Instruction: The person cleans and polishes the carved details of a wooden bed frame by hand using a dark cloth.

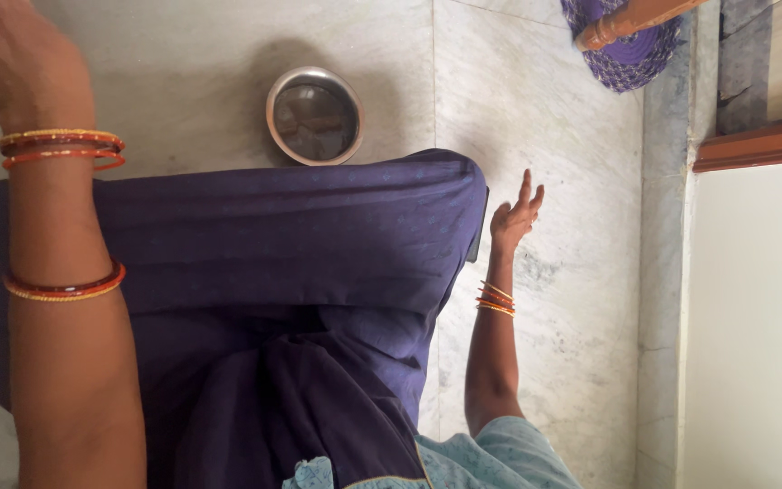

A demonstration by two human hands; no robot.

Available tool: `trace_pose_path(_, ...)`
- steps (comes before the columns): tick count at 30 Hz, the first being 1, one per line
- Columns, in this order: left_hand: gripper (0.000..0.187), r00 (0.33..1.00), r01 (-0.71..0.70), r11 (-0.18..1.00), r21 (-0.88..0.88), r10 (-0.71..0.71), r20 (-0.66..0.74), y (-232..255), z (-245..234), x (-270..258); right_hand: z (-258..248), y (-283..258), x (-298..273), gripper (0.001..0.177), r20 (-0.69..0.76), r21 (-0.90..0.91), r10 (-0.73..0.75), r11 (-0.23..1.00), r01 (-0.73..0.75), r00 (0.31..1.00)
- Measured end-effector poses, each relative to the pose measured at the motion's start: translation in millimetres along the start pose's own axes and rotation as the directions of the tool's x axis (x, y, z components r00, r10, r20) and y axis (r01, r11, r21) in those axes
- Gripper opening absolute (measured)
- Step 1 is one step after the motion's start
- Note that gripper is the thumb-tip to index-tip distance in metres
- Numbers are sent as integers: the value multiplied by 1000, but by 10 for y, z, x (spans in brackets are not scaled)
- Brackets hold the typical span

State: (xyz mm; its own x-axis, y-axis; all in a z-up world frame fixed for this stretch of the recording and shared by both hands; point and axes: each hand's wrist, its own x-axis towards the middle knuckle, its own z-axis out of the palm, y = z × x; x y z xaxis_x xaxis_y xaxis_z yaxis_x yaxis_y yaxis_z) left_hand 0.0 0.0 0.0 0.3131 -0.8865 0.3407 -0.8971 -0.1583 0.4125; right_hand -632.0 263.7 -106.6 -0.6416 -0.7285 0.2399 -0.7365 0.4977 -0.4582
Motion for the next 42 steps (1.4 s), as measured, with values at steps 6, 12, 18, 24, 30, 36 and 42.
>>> trace_pose_path(6,11,901,-104,993,-57,70,-427,-455,549,36,-478,-1503,-323,42,-41,596,-134,792,131,990)
trace_pose_path(12,14,995,-55,954,294,77,-63,223,-109,11,-683,-3460,-1342,28,-11,491,-615,684,540,788)
trace_pose_path(18,30,960,-269,940,-208,243,-142,467,-630,-804,-628,-4624,-1566,38,69,776,-672,501,383,738)
trace_pose_path(24,33,983,-182,754,-632,118,-142,606,-1075,-1156,-346,-5140,-1645,48,58,840,-702,419,345,710)
trace_pose_path(30,31,977,-211,633,-745,138,-160,332,-1417,-969,-331,-5443,-1677,44,16,881,-694,349,318,720)
trace_pose_path(36,43,975,-191,622,-759,31,-220,-210,-1316,-608,-306,-5838,-1172,30,-451,507,-655,372,778,607)
trace_pose_path(42,55,916,-158,909,-385,-11,-402,-314,-1094,-378,176,-6092,-1560,33,-393,395,-786,324,859,477)
